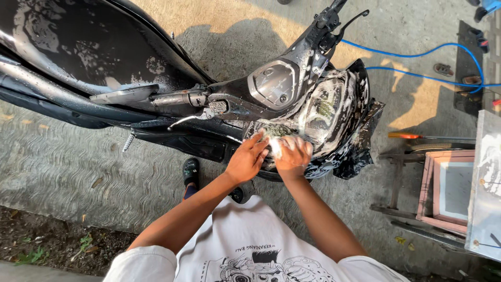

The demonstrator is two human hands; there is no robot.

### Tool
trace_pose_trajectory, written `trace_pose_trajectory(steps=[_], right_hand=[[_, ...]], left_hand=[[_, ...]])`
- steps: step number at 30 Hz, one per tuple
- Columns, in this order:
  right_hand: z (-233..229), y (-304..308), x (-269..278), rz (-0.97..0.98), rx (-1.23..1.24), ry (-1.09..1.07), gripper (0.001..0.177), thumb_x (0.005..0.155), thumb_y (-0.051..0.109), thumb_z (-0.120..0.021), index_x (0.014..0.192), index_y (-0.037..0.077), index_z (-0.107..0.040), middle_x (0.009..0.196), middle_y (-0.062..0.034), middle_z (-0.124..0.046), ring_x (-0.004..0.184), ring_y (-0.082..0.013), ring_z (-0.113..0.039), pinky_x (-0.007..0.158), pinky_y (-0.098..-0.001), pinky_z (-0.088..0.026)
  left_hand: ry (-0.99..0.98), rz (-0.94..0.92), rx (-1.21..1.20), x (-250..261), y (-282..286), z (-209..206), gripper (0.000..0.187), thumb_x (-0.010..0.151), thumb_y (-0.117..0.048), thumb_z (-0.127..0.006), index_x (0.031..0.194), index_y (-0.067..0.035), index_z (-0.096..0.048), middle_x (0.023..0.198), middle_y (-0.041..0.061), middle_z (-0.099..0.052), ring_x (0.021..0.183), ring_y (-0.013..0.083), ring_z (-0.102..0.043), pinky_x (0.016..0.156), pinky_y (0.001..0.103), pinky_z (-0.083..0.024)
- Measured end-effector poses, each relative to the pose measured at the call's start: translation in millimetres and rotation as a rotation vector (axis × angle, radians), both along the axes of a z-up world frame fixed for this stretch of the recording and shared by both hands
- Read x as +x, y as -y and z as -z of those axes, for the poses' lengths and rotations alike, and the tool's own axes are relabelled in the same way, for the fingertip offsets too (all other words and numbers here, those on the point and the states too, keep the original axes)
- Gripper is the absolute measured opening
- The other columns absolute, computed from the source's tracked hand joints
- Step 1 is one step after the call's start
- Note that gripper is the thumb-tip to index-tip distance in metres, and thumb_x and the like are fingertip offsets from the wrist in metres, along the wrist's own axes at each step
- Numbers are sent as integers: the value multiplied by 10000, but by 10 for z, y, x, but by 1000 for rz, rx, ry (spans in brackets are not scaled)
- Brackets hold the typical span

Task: The person soaps and wipes different parts of a motorcycle by hand with a cloth, including the front fairing and the side panel.

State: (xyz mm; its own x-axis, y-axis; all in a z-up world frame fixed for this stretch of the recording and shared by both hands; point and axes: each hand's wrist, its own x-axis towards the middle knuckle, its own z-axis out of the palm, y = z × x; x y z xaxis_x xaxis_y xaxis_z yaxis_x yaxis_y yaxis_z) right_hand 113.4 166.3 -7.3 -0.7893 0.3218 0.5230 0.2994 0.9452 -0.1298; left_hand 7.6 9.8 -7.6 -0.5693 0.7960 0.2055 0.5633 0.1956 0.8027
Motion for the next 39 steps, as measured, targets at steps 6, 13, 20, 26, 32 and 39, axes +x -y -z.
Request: trace_pose_trajectory(steps=[6, 13, 20, 26, 32, 39], right_hand=[[-156, 49, -210, -264, 0, 165, 437, 794, 187, -730, 1207, 45, -715, 1255, -150, -696, 1204, -351, -634, 1007, -492, -473], [-215, -29, -413, -424, -137, 400, 508, 767, 141, -711, 1259, 27, -659, 1317, -183, -650, 1245, -397, -597, 1090, -492, -441], [86, 82, -886, -416, -116, 629, 629, 815, 198, -642, 1417, 41, -550, 1430, -173, -578, 1300, -373, -534, 1132, -500, -357], [247, 292, -1087, -366, -93, 822, 469, 895, 222, -562, 1349, 110, -602, 1405, -145, -601, 1339, -318, -545, 1186, -487, -326], [-220, 326, -460, -596, -180, 517, 508, 764, 129, -675, 1268, 72, -646, 1267, -166, -676, 1217, -317, -621, 1138, -518, -370], [-134, 227, -105, -470, -429, 215, 332, 890, 59, -721, 1220, 54, -700, 1303, -120, -662, 1142, -320, -654, 1023, -439, -539]], left_hand=[[183, -54, -66, -257, -197, 521, 475, 936, -157, -519, 1383, -11, -589, 1568, 290, -379, 1453, 443, -333, 1140, 509, -241], [479, -170, 113, -510, -455, 1713, 406, 989, -160, -469, 1281, 60, -647, 1407, 255, -606, 1396, 367, -489, 1183, 394, -338], [1130, -258, 239, -774, -475, 2231, 470, 970, -143, -400, 1333, 55, -625, 1250, 118, -693, 1131, 195, -599, 995, 297, -452], [1198, -429, -191, -731, -140, 1921, 439, 986, -257, -431, 1370, -139, -608, 1188, 18, -662, 1051, 162, -570, 850, 392, -460], [1339, -505, 273, -422, 226, 1458, 294, 956, -180, -580, 1222, -102, -677, 1108, 10, -729, 953, 155, -701, 808, 328, -547], [1182, -464, 115, -305, -18, 921, 233, 910, -144, -663, 1139, -120, -627, 953, -4, -669, 785, 84, -610, 682, 302, -509]])
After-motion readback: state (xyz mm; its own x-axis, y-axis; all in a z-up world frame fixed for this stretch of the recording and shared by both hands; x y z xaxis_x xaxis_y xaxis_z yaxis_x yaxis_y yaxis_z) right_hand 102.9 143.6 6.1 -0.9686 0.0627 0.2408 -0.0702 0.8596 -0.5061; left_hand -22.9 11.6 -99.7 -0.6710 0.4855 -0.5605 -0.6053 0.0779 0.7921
